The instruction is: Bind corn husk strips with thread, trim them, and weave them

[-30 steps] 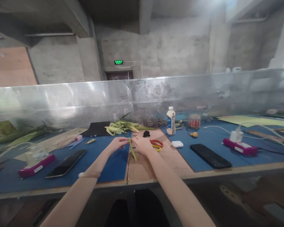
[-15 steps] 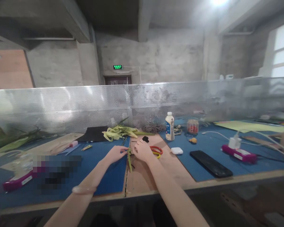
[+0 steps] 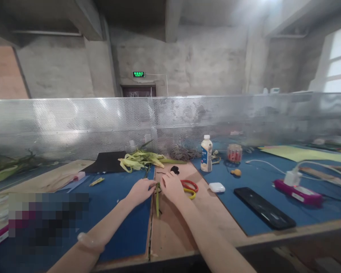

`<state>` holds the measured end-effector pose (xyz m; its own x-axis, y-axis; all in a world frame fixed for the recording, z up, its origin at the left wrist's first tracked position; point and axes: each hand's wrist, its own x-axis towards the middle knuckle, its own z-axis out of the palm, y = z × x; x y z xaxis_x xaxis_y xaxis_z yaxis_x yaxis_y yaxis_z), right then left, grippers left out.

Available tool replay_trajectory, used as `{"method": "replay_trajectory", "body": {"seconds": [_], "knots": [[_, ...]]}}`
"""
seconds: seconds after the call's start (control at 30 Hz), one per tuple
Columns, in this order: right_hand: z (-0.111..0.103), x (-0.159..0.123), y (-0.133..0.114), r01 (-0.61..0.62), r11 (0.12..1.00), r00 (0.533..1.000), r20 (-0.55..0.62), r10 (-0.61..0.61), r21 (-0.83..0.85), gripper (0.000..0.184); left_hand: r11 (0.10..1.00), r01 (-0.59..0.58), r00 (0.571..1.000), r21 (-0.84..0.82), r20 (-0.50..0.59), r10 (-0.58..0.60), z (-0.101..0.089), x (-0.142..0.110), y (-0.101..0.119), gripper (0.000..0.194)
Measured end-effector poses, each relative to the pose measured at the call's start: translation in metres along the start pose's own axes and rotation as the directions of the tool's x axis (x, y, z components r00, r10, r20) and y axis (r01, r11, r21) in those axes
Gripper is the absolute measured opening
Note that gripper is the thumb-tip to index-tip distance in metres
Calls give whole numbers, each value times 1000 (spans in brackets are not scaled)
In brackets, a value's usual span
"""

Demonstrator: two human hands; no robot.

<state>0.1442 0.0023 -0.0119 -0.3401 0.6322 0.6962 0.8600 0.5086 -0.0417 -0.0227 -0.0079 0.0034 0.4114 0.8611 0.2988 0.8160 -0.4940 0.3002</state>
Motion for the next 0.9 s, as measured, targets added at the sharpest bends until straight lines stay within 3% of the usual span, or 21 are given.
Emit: {"method": "replay_trajectory", "body": {"seconds": [0.27,0.47,0.6,0.9], "knots": [[4,6,-7,-164,970,983,108,146,177,18,978,82,992,-190,-75,-98,2,14,-3,29],[16,18,3,-227,892,968,190,163,390,20,919,40,981,-392,-158,-110,4,17,2,16],[9,17,8,-170,854,980,176,94,492,20,833,17,967,-553,-204,-155,6,12,10,17],[-24,7,9,18,833,984,139,-113,553,22,553,-7,983,-833,-106,-147,-1,5,22,21]]}}
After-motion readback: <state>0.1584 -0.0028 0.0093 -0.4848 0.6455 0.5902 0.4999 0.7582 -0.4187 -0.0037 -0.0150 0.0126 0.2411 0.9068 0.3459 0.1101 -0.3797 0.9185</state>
